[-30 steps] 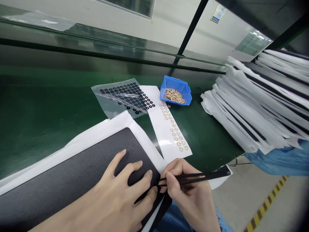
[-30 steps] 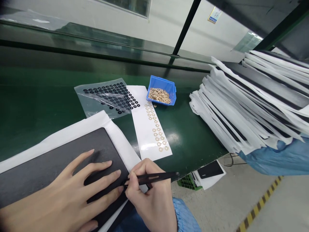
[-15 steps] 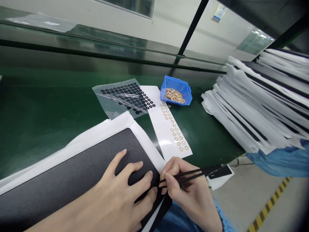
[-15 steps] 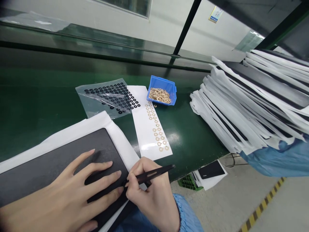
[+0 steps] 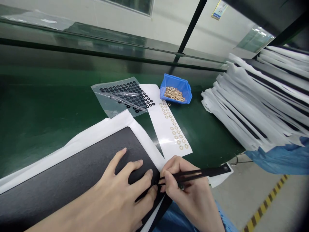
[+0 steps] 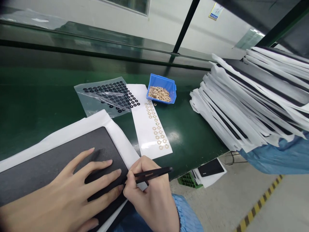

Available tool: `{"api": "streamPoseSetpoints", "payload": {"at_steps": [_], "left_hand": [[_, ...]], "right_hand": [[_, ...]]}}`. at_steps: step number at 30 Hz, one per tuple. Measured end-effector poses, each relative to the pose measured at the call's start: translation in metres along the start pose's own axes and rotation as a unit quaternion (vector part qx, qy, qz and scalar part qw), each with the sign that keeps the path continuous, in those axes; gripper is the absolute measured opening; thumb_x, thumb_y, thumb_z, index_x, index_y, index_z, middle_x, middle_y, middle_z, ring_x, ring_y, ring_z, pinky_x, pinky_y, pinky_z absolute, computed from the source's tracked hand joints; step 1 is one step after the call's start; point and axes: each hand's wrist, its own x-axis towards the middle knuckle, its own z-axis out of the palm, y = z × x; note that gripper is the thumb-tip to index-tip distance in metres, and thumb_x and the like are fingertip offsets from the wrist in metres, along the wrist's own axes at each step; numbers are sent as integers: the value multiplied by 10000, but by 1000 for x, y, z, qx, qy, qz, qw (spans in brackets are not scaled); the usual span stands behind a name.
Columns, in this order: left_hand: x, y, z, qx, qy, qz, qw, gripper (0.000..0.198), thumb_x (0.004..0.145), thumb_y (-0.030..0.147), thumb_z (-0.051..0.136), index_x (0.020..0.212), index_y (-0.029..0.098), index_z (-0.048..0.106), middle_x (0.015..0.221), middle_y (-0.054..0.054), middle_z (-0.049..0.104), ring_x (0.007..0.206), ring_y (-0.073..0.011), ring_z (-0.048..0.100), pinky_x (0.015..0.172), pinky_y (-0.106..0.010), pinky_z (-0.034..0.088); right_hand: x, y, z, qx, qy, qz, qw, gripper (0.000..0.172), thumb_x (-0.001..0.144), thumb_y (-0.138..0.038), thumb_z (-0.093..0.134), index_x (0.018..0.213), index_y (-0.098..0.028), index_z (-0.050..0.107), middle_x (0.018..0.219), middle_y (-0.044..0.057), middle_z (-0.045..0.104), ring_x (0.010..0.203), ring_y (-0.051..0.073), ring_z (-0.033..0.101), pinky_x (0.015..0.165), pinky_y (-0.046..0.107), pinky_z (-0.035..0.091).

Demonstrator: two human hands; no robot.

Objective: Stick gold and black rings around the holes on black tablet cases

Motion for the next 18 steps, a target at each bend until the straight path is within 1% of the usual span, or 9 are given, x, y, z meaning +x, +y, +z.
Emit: {"api": "streamPoseSetpoints", "payload": {"at_steps": [7, 13, 15, 18], "left_hand": [[2, -1, 0, -10, -4, 0, 1000, 244, 903, 425, 474, 1039, 330, 653, 1085, 102, 655, 991, -194, 540, 1099, -379, -149], [2, -1, -1, -3, -2, 2, 1000, 256, 890, 452, 492, 1056, 337, 648, 1090, 101, 654, 984, -195, 543, 1102, -388, -131], [2, -1, -2, -3, -1, 7, 1000, 266, 881, 469, 501, 1065, 342, 645, 1098, 106, 651, 986, -193, 542, 1102, -379, -132], [2, -2, -3, -2, -1, 11, 1000, 282, 877, 479, 503, 1088, 348, 636, 1106, 106, 648, 984, -190, 543, 1098, -377, -136]], "right_hand": [[7, -4, -6, -4, -41, -13, 999, 212, 775, -95, 473, 629, -213, 374, 628, -12, 497, 568, 122, 489, 519, 239, 426], [10, -1, -8, 18, -65, -9, 998, 202, 762, -97, 496, 616, -207, 411, 625, -11, 510, 564, 120, 519, 503, 231, 442], [11, 1, -8, 39, -68, -1, 997, 201, 763, -98, 507, 612, -203, 425, 624, -11, 523, 548, 117, 533, 487, 227, 451], [9, 6, -10, 118, -76, 18, 990, 185, 803, -121, 516, 638, -190, 468, 673, 2, 563, 522, 110, 570, 482, 228, 484]]}}
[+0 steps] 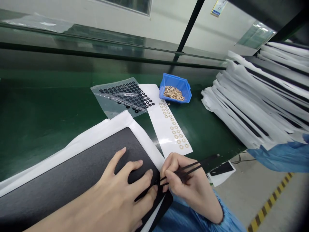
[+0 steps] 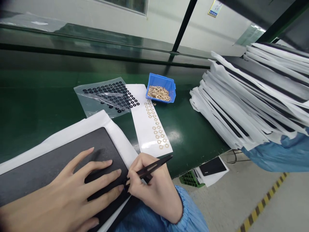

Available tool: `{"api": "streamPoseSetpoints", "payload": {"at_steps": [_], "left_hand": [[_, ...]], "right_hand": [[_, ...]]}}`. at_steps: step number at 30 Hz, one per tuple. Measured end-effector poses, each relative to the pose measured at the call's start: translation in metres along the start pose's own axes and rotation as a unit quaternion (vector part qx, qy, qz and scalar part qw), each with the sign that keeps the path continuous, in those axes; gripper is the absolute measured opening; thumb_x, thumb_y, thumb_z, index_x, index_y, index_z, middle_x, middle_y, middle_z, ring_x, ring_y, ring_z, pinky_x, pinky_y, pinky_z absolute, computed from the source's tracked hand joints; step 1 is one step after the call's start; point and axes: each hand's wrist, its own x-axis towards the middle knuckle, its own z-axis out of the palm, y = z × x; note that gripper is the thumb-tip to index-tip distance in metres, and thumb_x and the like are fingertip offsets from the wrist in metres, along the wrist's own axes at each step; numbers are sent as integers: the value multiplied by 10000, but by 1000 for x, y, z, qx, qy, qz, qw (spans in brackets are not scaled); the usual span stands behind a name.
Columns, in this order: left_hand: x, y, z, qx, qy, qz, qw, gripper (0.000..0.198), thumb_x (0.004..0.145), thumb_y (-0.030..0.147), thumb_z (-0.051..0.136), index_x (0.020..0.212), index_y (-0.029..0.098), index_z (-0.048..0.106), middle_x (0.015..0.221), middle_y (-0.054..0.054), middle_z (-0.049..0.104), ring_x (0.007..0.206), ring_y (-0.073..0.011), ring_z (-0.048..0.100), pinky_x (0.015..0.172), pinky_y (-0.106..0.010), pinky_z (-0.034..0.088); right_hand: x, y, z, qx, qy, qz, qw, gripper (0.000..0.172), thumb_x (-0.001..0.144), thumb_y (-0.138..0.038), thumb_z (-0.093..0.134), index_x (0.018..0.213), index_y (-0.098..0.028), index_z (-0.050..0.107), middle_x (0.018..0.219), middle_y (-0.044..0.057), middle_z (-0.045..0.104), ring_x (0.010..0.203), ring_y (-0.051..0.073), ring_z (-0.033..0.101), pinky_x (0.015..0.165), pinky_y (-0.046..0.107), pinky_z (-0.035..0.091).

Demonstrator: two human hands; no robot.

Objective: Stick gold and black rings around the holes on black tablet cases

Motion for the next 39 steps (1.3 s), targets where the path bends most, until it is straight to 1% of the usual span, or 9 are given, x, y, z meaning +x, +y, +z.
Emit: {"api": "streamPoseSetpoints", "payload": {"at_steps": [3, 8, 11, 20, 25, 29, 32, 35, 39], "left_hand": [[1, 0, 1, 5, -2, -4, 1000, 277, 900, 463, 476, 1100, 350, 629, 1093, 98, 650, 971, -187, 547, 1097, -392, -127], [2, 1, 2, 10, 5, -12, 1000, 259, 893, 466, 495, 1094, 372, 628, 1077, 105, 643, 969, -178, 546, 1106, -399, -91], [1, 2, 1, 8, 8, -15, 1000, 247, 887, 448, 515, 1089, 370, 634, 1078, 98, 649, 964, -171, 551, 1111, -402, -51], [1, 2, -2, 7, -7, -7, 1000, 277, 848, 488, 564, 1086, 359, 627, 1061, 89, 643, 990, -205, 528, 1099, -413, -95], [1, 0, -3, 9, -9, 15, 1000, 177, 839, 448, 585, 986, 370, 642, 1038, 98, 643, 985, -206, 535, 1086, -383, -129], [-2, 1, -6, 5, -4, 14, 1000, 206, 842, 478, 572, 1010, 372, 627, 1068, 95, 628, 1011, -208, 528, 1087, -409, -131], [-2, 1, -10, -2, -11, 2, 1000, 208, 854, 467, 568, 1025, 360, 617, 1113, 76, 613, 1046, -210, 522, 1106, -464, -12], [-1, 1, -4, -5, 8, 10, 1000, 214, 841, 458, 585, 1034, 369, 610, 1093, 46, 621, 1016, -243, 538, 1070, -565, 131], [0, -5, 30, 28, 140, 26, 989, 121, 894, 393, 527, 914, 387, 646, 921, 44, 654, 895, -212, 575, 1055, -583, 189]], "right_hand": [[-3, 5, -4, 59, 6, -28, 998, 128, 846, -176, 554, 720, -180, 538, 735, 21, 590, 556, 123, 610, 519, 251, 519], [-5, 9, -9, 9, 7, -71, 997, 86, 838, -224, 627, 764, -183, 614, 751, 41, 615, 668, 162, 624, 585, 278, 525], [-4, 8, -8, -9, 11, -82, 997, 92, 836, -222, 634, 755, -184, 618, 751, 40, 618, 693, 168, 622, 611, 283, 517], [-6, 5, -4, -19, 21, -109, 994, 95, 832, -195, 637, 749, -181, 591, 723, 29, 615, 660, 153, 608, 597, 279, 490], [-6, 10, -2, 61, 28, -99, 993, 151, 867, -246, 580, 732, -179, 576, 671, 28, 595, 570, 150, 581, 514, 282, 483], [-3, 6, -8, 135, 34, -100, 985, 160, 891, -276, 551, 763, -184, 575, 690, 16, 588, 552, 142, 588, 497, 280, 499], [17, -5, -23, 89, 42, -114, 989, 149, 881, -256, 569, 760, -170, 586, 708, 20, 595, 570, 143, 615, 518, 277, 519], [61, -14, -35, -3, 39, -125, 991, 188, 844, -293, 612, 720, -156, 580, 688, 25, 608, 561, 154, 635, 548, 288, 533], [136, -12, -29, -80, 1, -139, 987, 219, 804, -356, 627, 711, -170, 559, 616, 25, 639, 551, 184, 657, 555, 298, 539]]}}
